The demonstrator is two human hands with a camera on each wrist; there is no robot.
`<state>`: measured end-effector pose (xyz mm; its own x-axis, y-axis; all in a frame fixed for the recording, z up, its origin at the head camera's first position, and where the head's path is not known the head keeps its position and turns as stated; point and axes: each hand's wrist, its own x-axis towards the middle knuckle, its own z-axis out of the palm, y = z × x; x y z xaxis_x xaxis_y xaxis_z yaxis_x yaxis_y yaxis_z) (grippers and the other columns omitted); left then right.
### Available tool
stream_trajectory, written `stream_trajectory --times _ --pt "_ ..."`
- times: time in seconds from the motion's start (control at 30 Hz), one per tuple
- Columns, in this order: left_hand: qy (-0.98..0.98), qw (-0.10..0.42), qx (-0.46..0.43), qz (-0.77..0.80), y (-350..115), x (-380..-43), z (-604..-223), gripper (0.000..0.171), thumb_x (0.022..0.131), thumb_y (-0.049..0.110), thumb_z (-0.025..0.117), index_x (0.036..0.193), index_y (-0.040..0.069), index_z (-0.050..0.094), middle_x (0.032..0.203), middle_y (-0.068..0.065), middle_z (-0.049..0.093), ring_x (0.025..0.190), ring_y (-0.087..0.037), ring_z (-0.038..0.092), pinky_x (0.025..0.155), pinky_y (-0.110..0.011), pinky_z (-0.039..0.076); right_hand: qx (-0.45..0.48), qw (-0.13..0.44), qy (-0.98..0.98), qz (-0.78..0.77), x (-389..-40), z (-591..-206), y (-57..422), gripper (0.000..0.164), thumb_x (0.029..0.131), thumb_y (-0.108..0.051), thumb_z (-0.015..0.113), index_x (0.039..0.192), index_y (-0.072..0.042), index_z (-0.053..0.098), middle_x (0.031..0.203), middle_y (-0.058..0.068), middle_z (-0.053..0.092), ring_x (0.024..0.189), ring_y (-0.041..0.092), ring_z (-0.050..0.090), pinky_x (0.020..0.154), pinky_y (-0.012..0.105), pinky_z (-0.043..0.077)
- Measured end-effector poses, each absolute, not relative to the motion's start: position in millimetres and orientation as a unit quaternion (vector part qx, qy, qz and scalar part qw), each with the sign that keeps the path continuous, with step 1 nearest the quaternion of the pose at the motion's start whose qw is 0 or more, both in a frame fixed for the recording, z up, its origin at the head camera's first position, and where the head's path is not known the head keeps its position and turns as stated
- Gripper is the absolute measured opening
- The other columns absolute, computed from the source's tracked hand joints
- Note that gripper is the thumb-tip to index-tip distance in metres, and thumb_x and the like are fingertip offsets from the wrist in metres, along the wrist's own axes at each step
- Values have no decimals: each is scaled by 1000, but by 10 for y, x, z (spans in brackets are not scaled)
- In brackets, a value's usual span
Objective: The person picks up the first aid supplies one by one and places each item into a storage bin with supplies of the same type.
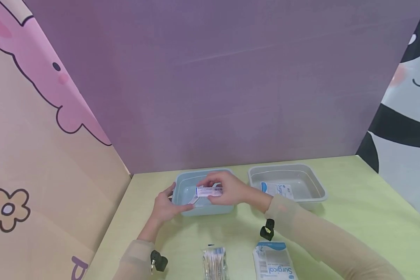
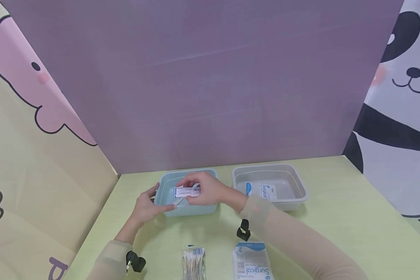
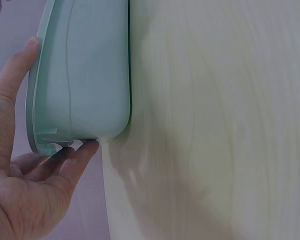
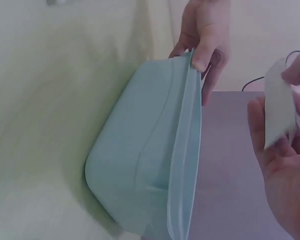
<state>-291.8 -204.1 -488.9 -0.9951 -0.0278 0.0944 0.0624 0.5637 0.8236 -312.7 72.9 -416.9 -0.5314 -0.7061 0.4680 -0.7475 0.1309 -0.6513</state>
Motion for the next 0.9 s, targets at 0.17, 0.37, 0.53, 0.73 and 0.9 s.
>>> stream_trajectory --times 0.17,0.37,0.53,0.73,0.9 --pt "-883 48 -9 -467 -2044 -2916 -4892 121 66 39 102 162 0 40 149 -25 61 127 -39 67 96 -47 63 495 74 -781 374 -3168 -4161 697 30 80 -7 84 110 -10 82 102 1 79 89 12 71 77 23 60" --pt "-883 47 -7 -467 -2031 -2906 -4889 120 66 40 103 162 0 41 148 -25 62 126 -38 67 96 -47 63 466 78 -824 314 -3240 -4194 663 15 82 -12 85 98 -11 86 108 1 81 97 15 76 85 23 61" --pt "-884 48 -5 -465 -2018 -2895 -4879 121 65 41 103 162 0 41 148 -25 62 126 -37 67 97 -47 63 439 80 -849 284 -3334 -4243 652 12 85 -15 86 95 -10 86 106 1 81 97 16 76 86 22 61" --pt "-884 51 -9 -465 -2019 -2892 -4882 121 65 41 103 161 -1 42 147 -26 63 126 -36 67 96 -45 63 441 108 -850 265 -3429 -4306 614 9 83 -13 87 91 -9 85 99 3 82 92 16 76 81 22 61" --pt "-883 50 -7 -466 -2022 -2871 -4864 121 65 40 103 161 -1 42 146 -26 63 126 -37 67 96 -46 63 445 123 -850 251 -3481 -4363 577 9 83 -14 86 91 -9 85 97 2 82 91 16 75 80 23 59"
